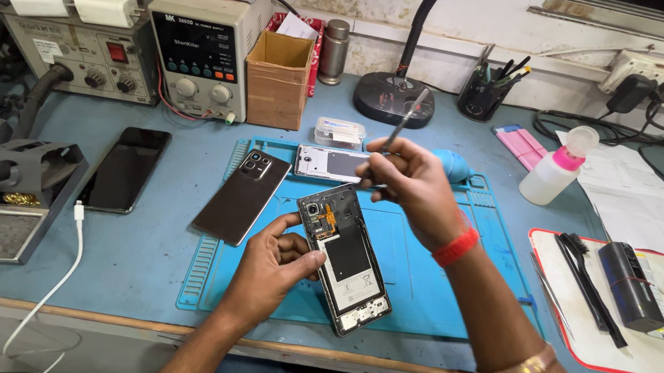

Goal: The person works at a repair bench disassembling a smartphone. They use a screwdriver to remove screws from the opened phone, pry at internal components with a spudger, lift out the battery and logic board, detach a back cover, and continue prying and unscrewing parts from the phone chassis on a blue mat.

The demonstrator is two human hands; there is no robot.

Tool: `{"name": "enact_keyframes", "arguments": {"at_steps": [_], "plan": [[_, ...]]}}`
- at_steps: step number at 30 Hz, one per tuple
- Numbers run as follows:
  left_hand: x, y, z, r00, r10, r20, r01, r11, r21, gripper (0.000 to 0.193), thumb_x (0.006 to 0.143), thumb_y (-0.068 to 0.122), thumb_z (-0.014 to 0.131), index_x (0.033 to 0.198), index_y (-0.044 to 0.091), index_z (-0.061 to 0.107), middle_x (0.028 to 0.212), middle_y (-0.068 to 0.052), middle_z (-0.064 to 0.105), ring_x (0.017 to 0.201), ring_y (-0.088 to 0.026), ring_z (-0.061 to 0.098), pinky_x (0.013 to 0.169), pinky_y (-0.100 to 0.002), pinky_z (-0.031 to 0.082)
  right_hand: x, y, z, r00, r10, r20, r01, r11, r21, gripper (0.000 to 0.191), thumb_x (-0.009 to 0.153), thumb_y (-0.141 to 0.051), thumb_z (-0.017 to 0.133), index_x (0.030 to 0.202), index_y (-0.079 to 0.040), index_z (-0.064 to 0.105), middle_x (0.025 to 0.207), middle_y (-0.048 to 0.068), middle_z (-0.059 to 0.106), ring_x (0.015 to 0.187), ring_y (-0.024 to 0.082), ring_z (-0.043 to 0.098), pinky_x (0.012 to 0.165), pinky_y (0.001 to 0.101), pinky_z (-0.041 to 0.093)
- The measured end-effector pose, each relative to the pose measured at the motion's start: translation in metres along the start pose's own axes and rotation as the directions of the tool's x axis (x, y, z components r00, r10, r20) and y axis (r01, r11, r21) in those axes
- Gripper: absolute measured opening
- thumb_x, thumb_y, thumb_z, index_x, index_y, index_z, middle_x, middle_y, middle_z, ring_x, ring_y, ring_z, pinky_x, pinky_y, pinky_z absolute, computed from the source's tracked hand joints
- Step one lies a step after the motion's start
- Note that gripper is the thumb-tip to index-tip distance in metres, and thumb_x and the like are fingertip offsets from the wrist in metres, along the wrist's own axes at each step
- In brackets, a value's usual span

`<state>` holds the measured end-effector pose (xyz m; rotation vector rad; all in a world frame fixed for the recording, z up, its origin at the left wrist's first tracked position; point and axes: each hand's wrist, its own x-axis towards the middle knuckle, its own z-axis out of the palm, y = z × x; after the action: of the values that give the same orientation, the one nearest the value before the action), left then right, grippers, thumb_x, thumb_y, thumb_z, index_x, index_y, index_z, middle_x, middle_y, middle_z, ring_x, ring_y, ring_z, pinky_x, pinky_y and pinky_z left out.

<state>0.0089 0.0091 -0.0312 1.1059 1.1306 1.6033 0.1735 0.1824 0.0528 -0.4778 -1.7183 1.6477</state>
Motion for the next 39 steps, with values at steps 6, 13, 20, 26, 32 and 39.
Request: {"name": "enact_keyframes", "arguments": {"at_steps": [6,13,20,26,32,39], "plan": [[0.000,0.007,0.002,0.998,-0.035,-0.056,0.032,0.998,-0.059,0.057,0.085,0.006,0.072,0.137,-0.005,0.051,0.090,-0.013,0.079,0.078,-0.015,0.074,0.070,-0.031,0.062,-0.033,-0.017,-0.020,0.997,0.014,-0.077,-0.041,0.931,-0.362,0.029,0.098,-0.021,0.065,0.121,-0.003,0.068,0.084,0.001,0.069,0.077,0.008,0.067,0.059,0.0248,0.052],[0.000,0.014,0.005,0.980,-0.121,-0.158,0.089,0.976,-0.199,0.060,0.084,0.005,0.072,0.139,-0.004,0.047,0.093,-0.016,0.076,0.080,-0.019,0.076,0.074,-0.036,0.066,-0.067,-0.021,-0.047,0.970,0.146,-0.195,-0.243,0.515,-0.822,0.037,0.087,-0.030,0.076,0.116,-0.007,0.076,0.072,0.010,0.074,0.065,0.016,0.068,0.061,0.0325,0.056],[-0.001,0.009,0.025,0.967,-0.180,-0.182,0.112,0.937,-0.330,0.063,0.083,0.003,0.071,0.138,0.000,0.041,0.107,-0.018,0.072,0.089,-0.023,0.076,0.078,-0.040,0.066,-0.088,-0.006,-0.075,0.941,0.217,-0.259,-0.318,0.305,-0.898,0.040,0.083,-0.034,0.080,0.115,-0.011,0.076,0.094,0.013,0.080,0.084,0.024,0.079,0.079,0.0372,0.061],[-0.001,0.006,0.034,0.959,-0.233,-0.163,0.163,0.921,-0.353,0.070,0.080,0.005,0.072,0.141,0.005,0.039,0.109,-0.019,0.072,0.092,-0.025,0.076,0.078,-0.041,0.067,-0.096,0.007,-0.086,0.931,0.205,-0.301,-0.347,0.247,-0.905,0.039,0.083,-0.035,0.081,0.117,-0.015,0.076,0.100,0.012,0.079,0.090,0.028,0.077,0.082,0.0377,0.060],[0.004,0.001,0.036,0.936,-0.307,-0.174,0.229,0.904,-0.361,0.076,0.078,0.005,0.073,0.145,0.007,0.036,0.108,-0.022,0.072,0.094,-0.028,0.076,0.079,-0.044,0.069,-0.100,0.014,-0.091,0.902,0.200,-0.383,-0.416,0.164,-0.895,0.035,0.086,-0.035,0.078,0.114,-0.015,0.072,0.095,0.009,0.079,0.085,0.027,0.077,0.080,0.0397,0.060],[0.004,-0.001,0.045,0.905,-0.378,-0.192,0.287,0.880,-0.379,0.080,0.079,0.006,0.074,0.146,0.011,0.029,0.113,-0.021,0.067,0.098,-0.028,0.075,0.079,-0.046,0.069,-0.101,0.004,-0.089,0.871,0.199,-0.449,-0.455,-0.019,-0.890,0.029,0.087,-0.037,0.069,0.113,-0.024,0.073,0.098,0.003,0.076,0.092,0.024,0.073,0.078,0.0407,0.059]]}}
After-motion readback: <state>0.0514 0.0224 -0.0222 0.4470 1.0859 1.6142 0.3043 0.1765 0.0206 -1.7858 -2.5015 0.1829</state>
